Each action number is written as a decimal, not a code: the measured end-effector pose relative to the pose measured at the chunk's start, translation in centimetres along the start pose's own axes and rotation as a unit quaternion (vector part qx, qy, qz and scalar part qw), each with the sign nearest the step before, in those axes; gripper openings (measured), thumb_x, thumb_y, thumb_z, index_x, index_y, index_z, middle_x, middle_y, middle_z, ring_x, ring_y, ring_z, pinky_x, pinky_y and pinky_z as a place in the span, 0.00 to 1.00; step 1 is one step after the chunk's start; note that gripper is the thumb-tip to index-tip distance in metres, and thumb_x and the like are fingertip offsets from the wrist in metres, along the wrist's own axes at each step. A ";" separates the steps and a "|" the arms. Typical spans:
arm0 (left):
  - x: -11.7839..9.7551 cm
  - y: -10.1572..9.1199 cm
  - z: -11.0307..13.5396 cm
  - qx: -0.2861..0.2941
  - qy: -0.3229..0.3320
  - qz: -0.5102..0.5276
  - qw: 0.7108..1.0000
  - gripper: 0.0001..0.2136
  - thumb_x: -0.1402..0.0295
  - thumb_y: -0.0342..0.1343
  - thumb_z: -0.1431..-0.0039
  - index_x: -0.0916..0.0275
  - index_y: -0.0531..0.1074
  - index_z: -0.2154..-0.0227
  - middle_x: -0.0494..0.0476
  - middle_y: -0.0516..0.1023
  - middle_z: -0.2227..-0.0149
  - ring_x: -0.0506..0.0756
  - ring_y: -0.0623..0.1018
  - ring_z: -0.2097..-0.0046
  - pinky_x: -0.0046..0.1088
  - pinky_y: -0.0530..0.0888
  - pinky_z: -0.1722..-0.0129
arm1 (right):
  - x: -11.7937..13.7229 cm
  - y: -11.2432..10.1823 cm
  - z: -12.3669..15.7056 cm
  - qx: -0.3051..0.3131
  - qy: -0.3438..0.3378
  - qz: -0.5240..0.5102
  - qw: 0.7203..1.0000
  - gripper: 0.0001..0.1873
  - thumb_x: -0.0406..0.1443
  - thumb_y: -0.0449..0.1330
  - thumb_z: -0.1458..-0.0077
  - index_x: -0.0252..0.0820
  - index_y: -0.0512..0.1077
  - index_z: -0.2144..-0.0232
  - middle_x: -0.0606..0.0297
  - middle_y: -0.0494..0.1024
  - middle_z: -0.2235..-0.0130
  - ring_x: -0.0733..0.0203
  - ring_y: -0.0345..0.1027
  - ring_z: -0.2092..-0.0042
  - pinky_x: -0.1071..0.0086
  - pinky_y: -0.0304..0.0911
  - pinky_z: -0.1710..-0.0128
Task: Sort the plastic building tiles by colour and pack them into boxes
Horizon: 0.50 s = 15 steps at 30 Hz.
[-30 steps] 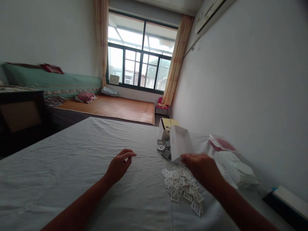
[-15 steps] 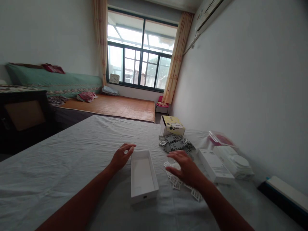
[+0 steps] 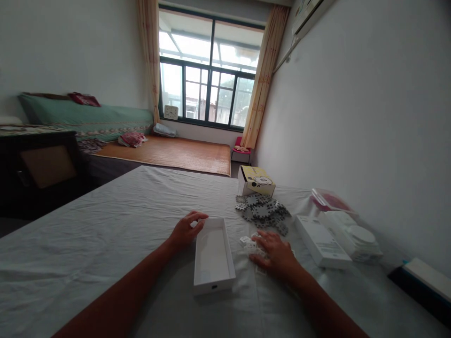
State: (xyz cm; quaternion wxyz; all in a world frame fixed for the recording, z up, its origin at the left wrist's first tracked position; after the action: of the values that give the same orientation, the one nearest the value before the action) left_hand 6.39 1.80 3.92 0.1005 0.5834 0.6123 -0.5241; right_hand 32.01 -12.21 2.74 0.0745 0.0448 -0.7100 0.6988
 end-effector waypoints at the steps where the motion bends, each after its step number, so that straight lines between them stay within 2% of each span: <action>1: 0.0 0.0 0.0 0.001 0.000 0.004 1.000 0.14 0.64 0.48 0.42 0.62 0.75 0.59 0.59 0.74 0.59 0.55 0.73 0.57 0.23 0.73 0.73 | -0.1 -0.1 0.2 -0.025 0.000 0.008 1.000 0.27 0.55 0.52 0.48 0.59 0.65 0.47 0.62 0.62 0.40 0.44 0.52 0.42 0.47 0.57 0.52; 4: 0.0 0.1 0.0 0.000 0.000 0.011 1.000 0.14 0.64 0.49 0.43 0.62 0.75 0.60 0.59 0.73 0.59 0.55 0.73 0.57 0.23 0.73 0.72 | -0.5 0.0 0.5 -0.082 -0.010 0.021 0.996 0.23 0.51 0.53 0.47 0.55 0.68 0.50 0.62 0.67 0.44 0.49 0.57 0.46 0.56 0.60 0.53; 8: 0.0 0.1 0.0 -0.001 -0.005 0.013 1.000 0.14 0.63 0.48 0.43 0.61 0.75 0.60 0.59 0.73 0.59 0.55 0.73 0.56 0.23 0.73 0.72 | -1.0 -0.1 0.3 -0.120 -0.023 0.010 0.993 0.20 0.46 0.53 0.46 0.51 0.69 0.52 0.62 0.71 0.50 0.54 0.60 0.49 0.64 0.61 0.54; 12: 0.1 0.2 0.1 -0.006 -0.004 0.010 1.000 0.14 0.62 0.48 0.42 0.61 0.75 0.60 0.59 0.74 0.60 0.55 0.73 0.57 0.23 0.73 0.72 | -1.7 0.0 0.1 -0.139 -0.006 0.030 0.990 0.19 0.45 0.52 0.46 0.52 0.68 0.52 0.62 0.69 0.48 0.52 0.61 0.49 0.62 0.62 0.54; 15: 0.2 0.3 0.2 -0.009 -0.005 0.006 1.000 0.14 0.62 0.47 0.41 0.61 0.75 0.60 0.59 0.74 0.59 0.55 0.73 0.57 0.23 0.72 0.71 | -1.9 0.4 -0.4 -0.138 -0.031 0.024 0.990 0.18 0.43 0.52 0.46 0.52 0.68 0.52 0.61 0.70 0.50 0.53 0.62 0.50 0.62 0.61 0.53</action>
State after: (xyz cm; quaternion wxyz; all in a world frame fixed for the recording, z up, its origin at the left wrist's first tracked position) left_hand 6.51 1.69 3.54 0.1118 0.5830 0.6131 -0.5212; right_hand 33.79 -11.90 2.03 0.0410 0.0385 -0.8026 0.5938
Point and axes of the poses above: each hand's wrist, its own z-axis away from the middle knuckle, its own y-axis out of the palm, x = y × z, the point moved 6 cm from there along -z, towards the middle knuckle
